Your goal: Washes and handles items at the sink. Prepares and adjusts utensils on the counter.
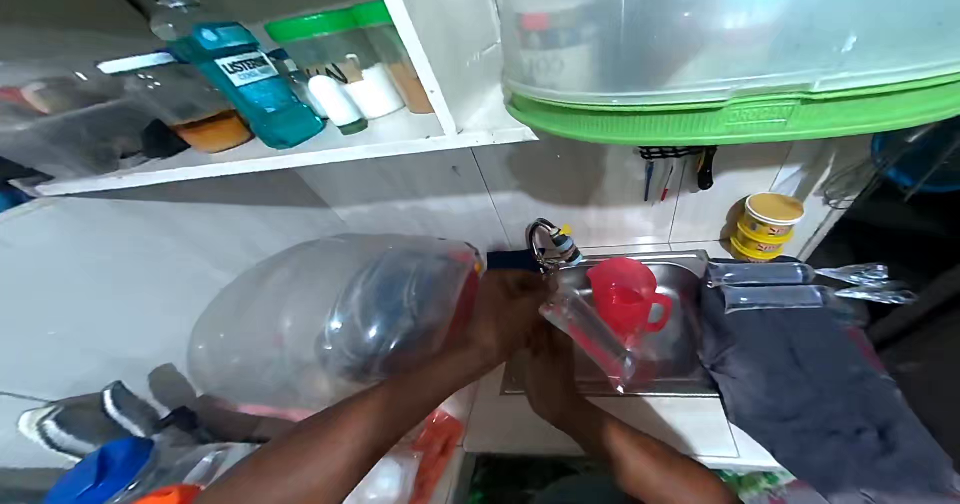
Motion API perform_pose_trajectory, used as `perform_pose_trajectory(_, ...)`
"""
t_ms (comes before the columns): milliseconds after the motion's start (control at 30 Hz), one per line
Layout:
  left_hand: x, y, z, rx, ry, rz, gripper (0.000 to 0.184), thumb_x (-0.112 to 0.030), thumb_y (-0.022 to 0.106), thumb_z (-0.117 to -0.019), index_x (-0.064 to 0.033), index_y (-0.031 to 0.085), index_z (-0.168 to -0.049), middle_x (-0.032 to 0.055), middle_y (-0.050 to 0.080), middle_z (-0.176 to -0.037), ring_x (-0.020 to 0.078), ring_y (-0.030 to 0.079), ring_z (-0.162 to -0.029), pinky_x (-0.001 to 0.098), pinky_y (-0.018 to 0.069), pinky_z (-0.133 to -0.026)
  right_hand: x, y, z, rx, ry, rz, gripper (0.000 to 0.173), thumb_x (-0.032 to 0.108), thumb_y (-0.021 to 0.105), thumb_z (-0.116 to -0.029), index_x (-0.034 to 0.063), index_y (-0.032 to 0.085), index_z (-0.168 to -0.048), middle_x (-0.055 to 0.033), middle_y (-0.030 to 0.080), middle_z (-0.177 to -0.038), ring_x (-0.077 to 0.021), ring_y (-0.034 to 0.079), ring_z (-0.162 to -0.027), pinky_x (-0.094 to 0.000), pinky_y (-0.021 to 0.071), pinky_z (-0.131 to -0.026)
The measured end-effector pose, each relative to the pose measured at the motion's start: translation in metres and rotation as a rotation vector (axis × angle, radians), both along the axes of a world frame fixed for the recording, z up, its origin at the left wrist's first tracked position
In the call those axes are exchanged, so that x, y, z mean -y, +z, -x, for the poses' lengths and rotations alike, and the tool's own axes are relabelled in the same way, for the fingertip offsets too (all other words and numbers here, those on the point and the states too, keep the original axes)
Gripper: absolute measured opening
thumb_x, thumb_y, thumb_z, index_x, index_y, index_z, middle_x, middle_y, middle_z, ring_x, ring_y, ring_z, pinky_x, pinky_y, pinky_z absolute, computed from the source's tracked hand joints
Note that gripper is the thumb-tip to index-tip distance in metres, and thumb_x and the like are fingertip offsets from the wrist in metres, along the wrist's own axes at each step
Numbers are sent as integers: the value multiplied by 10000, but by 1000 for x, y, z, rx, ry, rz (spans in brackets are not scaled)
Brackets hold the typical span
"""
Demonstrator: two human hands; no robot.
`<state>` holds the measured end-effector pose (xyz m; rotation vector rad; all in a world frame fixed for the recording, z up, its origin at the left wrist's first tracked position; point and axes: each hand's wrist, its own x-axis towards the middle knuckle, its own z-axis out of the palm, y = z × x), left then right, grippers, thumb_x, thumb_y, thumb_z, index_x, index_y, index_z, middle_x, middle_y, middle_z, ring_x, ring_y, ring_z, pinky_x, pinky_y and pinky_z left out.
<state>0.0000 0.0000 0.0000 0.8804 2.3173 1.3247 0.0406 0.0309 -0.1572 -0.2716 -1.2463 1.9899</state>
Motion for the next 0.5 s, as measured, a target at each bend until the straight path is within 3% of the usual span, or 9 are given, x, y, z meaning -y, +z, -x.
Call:
perform_pose_trajectory(67,0,-30,21,-92,15,98,212,-302,709,-958,-95,753,-946,16,703,-794,130,652,-682,352,560,-650,4,-7,4,-21,177,197,280,213,385,-1109,59,602,-1022,5,579,-751,-84,581,-661,-274,542,-648)
perform_pose_trajectory(133,1,-56,41,-115,58,172,234,-344,710,-949,-115,759,-951,18,712,-814,144,666,-717,388,568,-693,3,-19,13,75,244,228,323,267,383,-1115,64,594,-980,-5,558,-700,-112,568,-599,-303,541,-599)
perform_pose_trajectory(200,1,-71,57,-116,84,234,261,-378,706,-943,-124,760,-957,18,712,-817,151,664,-707,403,567,-686,-6,-36,20,330,185,-125,357,293,404,-1109,49,631,-980,-38,585,-688,-143,597,-579,-328,552,-563)
perform_pose_trajectory(267,2,-80,66,-111,87,271,275,-392,713,-933,-122,764,-939,30,707,-797,169,660,-692,423,562,-671,-20,-35,15,611,12,-769,264,259,487,-1030,98,688,-975,-37,669,-781,-169,672,-714,-386,582,-654)
perform_pose_trajectory(300,3,-81,68,-105,70,286,273,-392,718,-926,-123,766,-939,33,712,-807,175,670,-715,431,569,-690,-27,-21,6,716,-24,-1053,225,237,521,-990,95,692,-1028,-66,698,-876,-226,704,-822,-449,600,-717)
perform_pose_trajectory(367,4,-79,68,-77,-10,313,266,-370,719,-932,-110,764,-967,44,724,-854,184,688,-777,438,578,-748,-37,5,-10,777,-69,-1436,254,195,587,-947,48,695,-1124,-126,707,-1040,-305,704,-954,-503,598,-795)
perform_pose_trajectory(433,8,-80,69,-34,-94,284,218,-299,698,-954,-93,766,-972,44,725,-842,169,686,-743,405,584,-714,-59,9,-16,691,-122,-1651,264,223,580,-961,89,689,-1161,-98,706,-1125,-289,685,-1015,-515,565,-890)
perform_pose_trajectory(500,13,-82,69,46,-145,175,147,-202,689,-953,-75,763,-954,43,726,-855,155,682,-767,376,582,-731,-89,2,-16,529,-136,-1622,226,290,529,-987,183,692,-1100,12,706,-1020,-175,664,-994,-467,508,-980)
